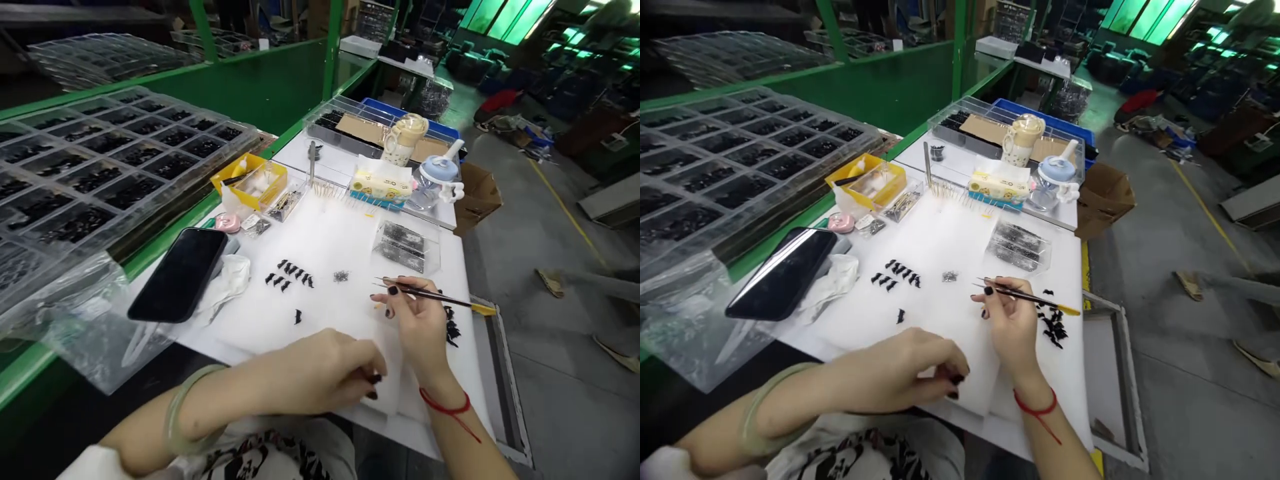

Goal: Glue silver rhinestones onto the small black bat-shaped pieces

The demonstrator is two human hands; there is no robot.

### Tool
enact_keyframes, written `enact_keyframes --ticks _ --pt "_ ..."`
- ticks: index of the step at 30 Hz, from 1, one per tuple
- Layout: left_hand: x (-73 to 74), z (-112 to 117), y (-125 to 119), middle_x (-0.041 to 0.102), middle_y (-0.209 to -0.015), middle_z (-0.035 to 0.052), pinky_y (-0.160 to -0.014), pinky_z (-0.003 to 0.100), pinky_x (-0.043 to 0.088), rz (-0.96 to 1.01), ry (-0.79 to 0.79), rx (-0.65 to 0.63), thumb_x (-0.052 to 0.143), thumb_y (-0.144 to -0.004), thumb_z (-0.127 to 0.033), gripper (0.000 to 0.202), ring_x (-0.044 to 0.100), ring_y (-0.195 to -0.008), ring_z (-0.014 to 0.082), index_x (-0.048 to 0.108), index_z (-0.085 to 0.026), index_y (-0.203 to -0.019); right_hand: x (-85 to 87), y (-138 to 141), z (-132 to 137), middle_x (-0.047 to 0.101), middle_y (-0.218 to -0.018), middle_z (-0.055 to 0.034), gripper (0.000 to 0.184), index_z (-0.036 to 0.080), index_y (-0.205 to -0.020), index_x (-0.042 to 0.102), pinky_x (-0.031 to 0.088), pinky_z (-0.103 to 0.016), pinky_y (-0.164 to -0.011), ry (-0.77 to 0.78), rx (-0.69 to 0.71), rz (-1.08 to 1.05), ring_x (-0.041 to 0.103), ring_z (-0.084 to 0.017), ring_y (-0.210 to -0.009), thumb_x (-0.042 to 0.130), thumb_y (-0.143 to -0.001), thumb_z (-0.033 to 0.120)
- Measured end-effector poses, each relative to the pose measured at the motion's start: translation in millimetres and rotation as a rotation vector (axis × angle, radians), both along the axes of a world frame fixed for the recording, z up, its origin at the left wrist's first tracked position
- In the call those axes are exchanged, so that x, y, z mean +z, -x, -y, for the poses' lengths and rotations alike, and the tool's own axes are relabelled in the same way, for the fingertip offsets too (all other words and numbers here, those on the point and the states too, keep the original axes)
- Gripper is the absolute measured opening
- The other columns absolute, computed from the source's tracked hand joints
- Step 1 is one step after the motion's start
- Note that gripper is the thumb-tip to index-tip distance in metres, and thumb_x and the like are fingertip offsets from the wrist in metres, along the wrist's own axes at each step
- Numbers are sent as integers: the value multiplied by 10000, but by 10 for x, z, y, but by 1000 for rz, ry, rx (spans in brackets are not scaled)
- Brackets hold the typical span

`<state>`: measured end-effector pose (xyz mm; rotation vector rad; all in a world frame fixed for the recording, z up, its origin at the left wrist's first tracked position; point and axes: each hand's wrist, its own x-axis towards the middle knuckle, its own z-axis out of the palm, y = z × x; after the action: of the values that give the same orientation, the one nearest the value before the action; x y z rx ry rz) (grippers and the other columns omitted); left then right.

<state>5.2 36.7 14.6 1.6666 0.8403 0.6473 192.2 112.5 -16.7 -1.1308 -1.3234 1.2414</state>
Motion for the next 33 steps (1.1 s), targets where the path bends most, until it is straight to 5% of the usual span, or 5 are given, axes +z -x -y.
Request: enact_keyframes --ticks 8,15,20,29,33 --pt "109 -521 -97 717 -764 5 -667 274 641 676 629 -102 906 -742 -356 413 729 -647 135 608 -163 -954 247 125 -101 656 -927 -17 197 122 -1084 627 576 -222 -626 177 89 77 633 -97 -726 705 -958 251" --pt "123 -525 59 775 -749 11 -655 223 652 887 821 0 857 -763 -47 265 768 -676 133 647 -139 -896 156 325 -80 655 -902 -17 221 127 -1077 621 577 -253 -669 182 120 99 643 -113 -749 657 -993 328" --pt "121 -495 76 771 -746 3 -645 220 657 907 839 130 839 -758 -30 250 762 -641 126 653 -137 -886 87 272 18 665 -966 -42 253 140 -1035 648 574 -262 -691 143 114 97 642 -124 -805 653 -990 389" --pt "253 -503 129 725 -745 -29 -664 190 619 851 926 53 720 -803 -2 223 717 -612 82 637 -156 -941 135 286 27 696 -964 -35 250 156 -981 619 592 -257 -647 97 60 80 700 -140 -805 714 -924 380" --pt "249 -474 168 747 -813 2 -690 183 586 475 563 -177 667 -880 -26 182 723 -697 101 671 -160 -1004 102 304 -13 720 -985 -34 203 213 -969 576 534 -245 -514 87 50 121 717 -140 -684 719 -903 341"
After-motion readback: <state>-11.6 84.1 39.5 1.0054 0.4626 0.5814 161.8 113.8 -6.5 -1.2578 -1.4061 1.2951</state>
